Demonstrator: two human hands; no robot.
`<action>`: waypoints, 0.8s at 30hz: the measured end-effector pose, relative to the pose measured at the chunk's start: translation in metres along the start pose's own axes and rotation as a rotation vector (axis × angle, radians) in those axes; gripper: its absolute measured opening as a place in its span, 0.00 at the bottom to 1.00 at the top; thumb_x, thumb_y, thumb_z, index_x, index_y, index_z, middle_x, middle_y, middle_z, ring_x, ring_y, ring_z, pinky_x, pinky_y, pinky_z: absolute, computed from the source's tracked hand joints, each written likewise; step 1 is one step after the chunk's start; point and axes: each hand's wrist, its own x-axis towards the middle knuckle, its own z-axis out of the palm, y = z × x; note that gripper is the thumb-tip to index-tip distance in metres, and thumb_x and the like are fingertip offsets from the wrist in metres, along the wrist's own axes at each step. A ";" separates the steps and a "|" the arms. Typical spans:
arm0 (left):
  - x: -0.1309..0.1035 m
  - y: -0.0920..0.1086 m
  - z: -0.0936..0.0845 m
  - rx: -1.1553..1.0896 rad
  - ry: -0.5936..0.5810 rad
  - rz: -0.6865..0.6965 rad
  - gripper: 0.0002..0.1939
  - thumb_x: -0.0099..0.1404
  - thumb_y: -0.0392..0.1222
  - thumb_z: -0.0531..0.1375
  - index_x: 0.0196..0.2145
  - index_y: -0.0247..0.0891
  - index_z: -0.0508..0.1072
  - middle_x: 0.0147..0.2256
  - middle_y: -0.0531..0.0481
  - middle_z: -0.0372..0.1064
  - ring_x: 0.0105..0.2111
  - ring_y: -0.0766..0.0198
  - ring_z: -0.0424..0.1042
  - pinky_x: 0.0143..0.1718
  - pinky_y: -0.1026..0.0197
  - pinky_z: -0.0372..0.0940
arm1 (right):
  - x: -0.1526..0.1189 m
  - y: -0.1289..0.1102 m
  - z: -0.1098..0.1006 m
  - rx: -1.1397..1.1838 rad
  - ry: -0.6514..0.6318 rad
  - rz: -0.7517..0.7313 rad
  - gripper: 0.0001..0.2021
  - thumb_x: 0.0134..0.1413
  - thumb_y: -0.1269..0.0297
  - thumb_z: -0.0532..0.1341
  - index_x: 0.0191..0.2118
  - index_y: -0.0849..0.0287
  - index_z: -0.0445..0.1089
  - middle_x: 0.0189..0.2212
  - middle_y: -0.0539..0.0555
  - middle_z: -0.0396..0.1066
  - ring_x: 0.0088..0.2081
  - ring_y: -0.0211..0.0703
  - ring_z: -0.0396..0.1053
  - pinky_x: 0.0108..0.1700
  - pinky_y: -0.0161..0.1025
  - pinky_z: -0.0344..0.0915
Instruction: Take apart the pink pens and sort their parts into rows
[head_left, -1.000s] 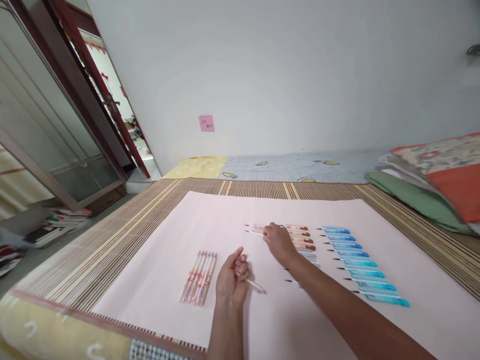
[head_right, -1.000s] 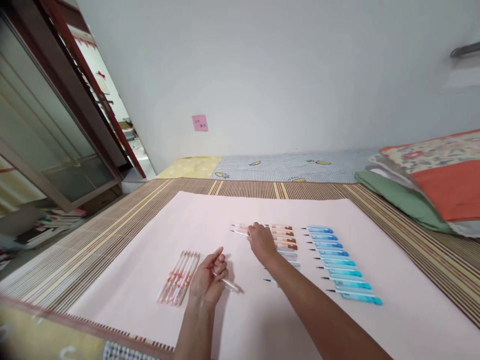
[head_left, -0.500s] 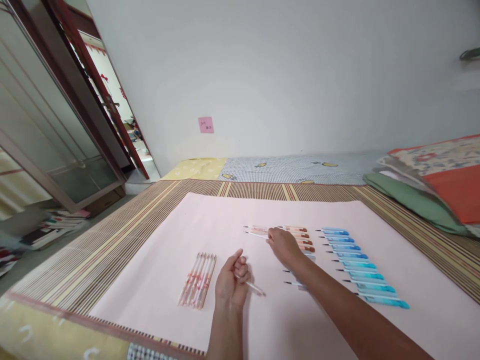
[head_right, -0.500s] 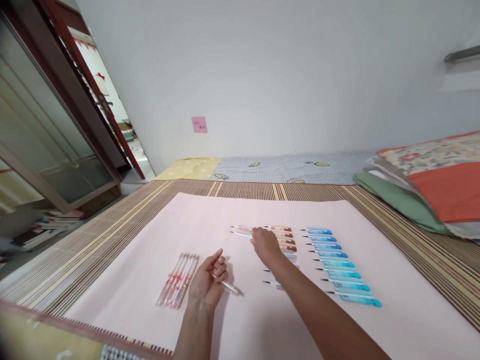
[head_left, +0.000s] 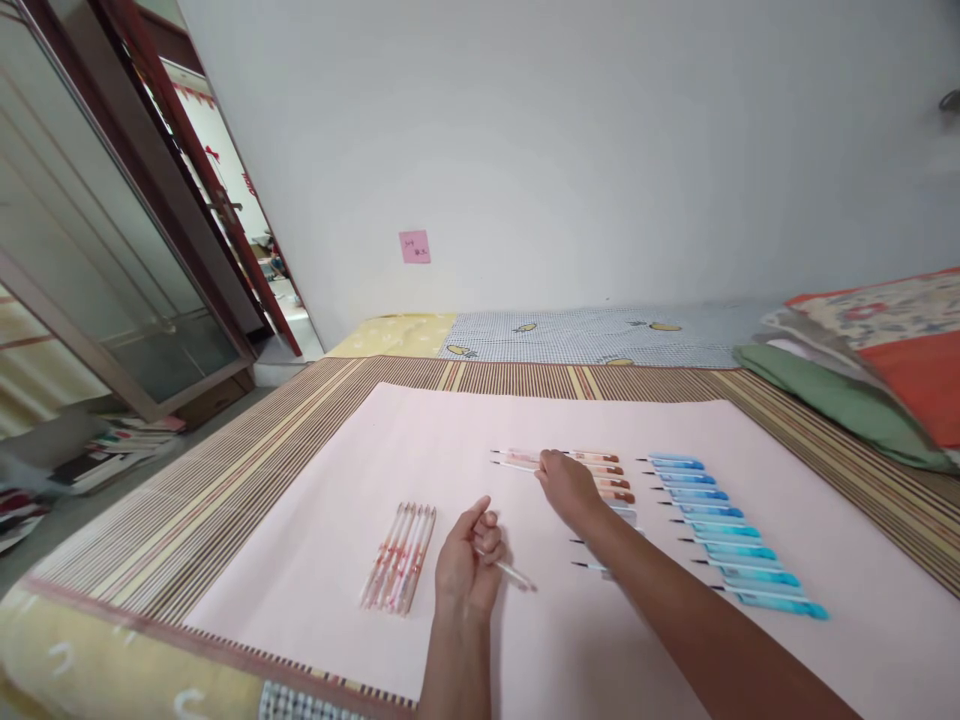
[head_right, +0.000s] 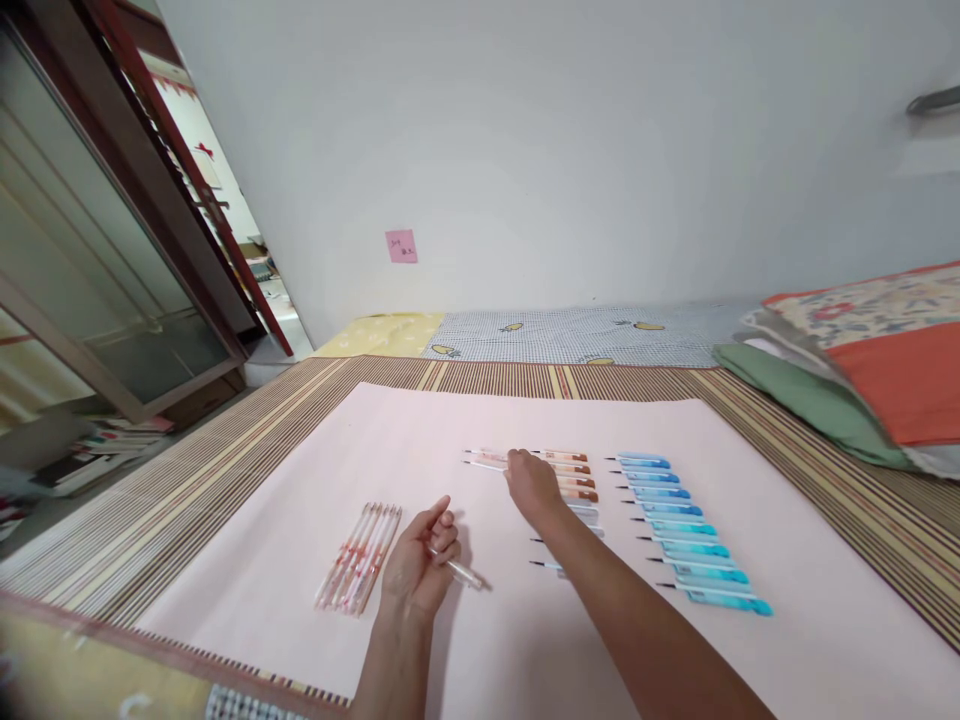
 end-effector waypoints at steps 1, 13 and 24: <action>0.000 0.000 0.000 0.002 0.001 0.002 0.05 0.63 0.28 0.61 0.29 0.30 0.73 0.22 0.53 0.65 0.14 0.78 0.50 0.12 0.74 0.44 | 0.000 0.000 0.001 0.000 0.005 0.002 0.08 0.68 0.68 0.56 0.45 0.61 0.72 0.40 0.59 0.77 0.41 0.45 0.75 0.37 0.37 0.56; 0.002 -0.007 -0.002 0.021 0.002 -0.002 0.03 0.61 0.28 0.62 0.29 0.29 0.73 0.22 0.53 0.65 0.14 0.78 0.51 0.12 0.73 0.44 | 0.002 0.000 0.003 0.024 0.035 -0.002 0.08 0.66 0.69 0.56 0.43 0.60 0.72 0.38 0.58 0.77 0.39 0.45 0.75 0.35 0.39 0.54; 0.001 -0.007 0.001 0.025 0.021 -0.014 0.06 0.64 0.29 0.59 0.30 0.29 0.73 0.22 0.52 0.65 0.14 0.77 0.51 0.12 0.74 0.44 | -0.002 0.000 -0.003 0.005 0.011 0.033 0.10 0.66 0.61 0.60 0.47 0.62 0.71 0.44 0.61 0.77 0.45 0.48 0.75 0.41 0.39 0.59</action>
